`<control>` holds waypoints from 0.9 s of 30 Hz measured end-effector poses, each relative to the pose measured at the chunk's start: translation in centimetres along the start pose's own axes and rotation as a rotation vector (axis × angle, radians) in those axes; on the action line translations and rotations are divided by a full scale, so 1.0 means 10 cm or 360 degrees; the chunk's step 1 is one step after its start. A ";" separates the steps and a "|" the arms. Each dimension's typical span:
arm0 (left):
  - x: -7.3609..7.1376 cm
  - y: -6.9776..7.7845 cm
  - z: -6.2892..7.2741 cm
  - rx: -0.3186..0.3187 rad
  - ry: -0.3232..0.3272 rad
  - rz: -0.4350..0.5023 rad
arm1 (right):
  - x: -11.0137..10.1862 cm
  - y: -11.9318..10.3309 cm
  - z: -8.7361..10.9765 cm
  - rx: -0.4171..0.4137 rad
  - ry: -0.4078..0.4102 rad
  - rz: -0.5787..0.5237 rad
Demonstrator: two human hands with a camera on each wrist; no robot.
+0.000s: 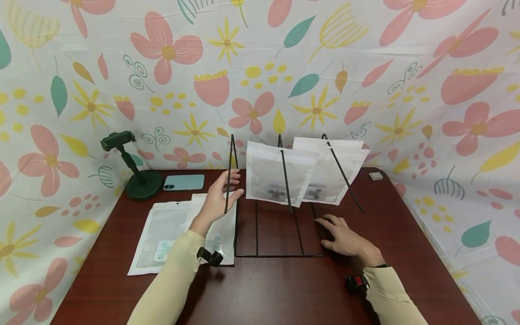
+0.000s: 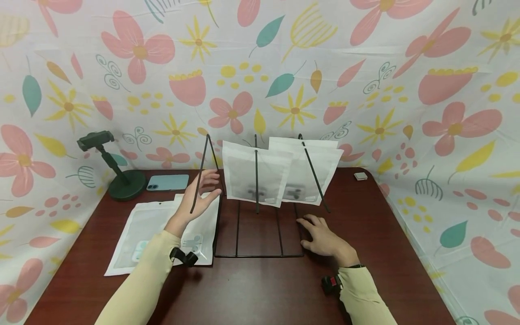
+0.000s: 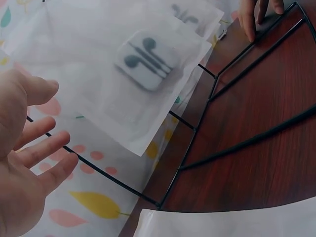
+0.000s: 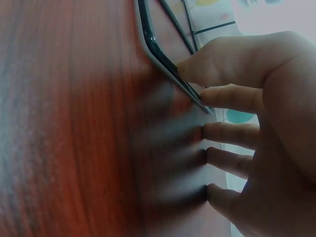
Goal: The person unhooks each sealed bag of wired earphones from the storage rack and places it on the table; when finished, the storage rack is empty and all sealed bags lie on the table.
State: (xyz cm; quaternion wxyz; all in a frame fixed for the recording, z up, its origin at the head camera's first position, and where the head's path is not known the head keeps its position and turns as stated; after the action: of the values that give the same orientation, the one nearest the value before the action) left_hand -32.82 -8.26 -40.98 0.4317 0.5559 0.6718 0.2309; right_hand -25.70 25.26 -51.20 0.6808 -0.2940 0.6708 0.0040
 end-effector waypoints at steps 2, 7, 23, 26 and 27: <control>0.02 -0.01 -0.02 0.0011 -0.0016 -0.0008 | 0.00 0.00 0.01 0.0005 -0.0001 -0.0001; 0.06 -0.07 -0.09 -0.0003 -0.0059 0.0018 | 0.00 0.00 0.01 0.0002 0.0004 -0.0001; 0.24 -0.31 -0.18 -0.0181 -0.0196 -0.0004 | 0.01 0.01 -0.01 -0.0003 0.0013 0.0000; 0.27 -0.34 -0.18 -0.0193 -0.0192 -0.0006 | 0.02 0.01 -0.01 0.0000 0.0010 0.0006; 0.27 -0.34 -0.18 -0.0197 -0.0190 -0.0005 | 0.02 0.01 -0.01 0.0000 0.0008 0.0007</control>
State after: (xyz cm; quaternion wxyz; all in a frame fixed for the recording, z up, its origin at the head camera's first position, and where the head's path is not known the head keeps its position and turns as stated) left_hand -36.21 -6.31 -43.65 0.5048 0.5400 0.6301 0.2376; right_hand -25.79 25.28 -51.40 0.6792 -0.2925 0.6731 0.0047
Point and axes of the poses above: each hand's wrist, its own z-axis away from the middle knuckle, its own x-axis out of the palm, y = z × x, the point moved 8 cm from there along -z, towards the middle knuckle, and after that the axes turned 6 degrees about y, right-handed, at the moved point
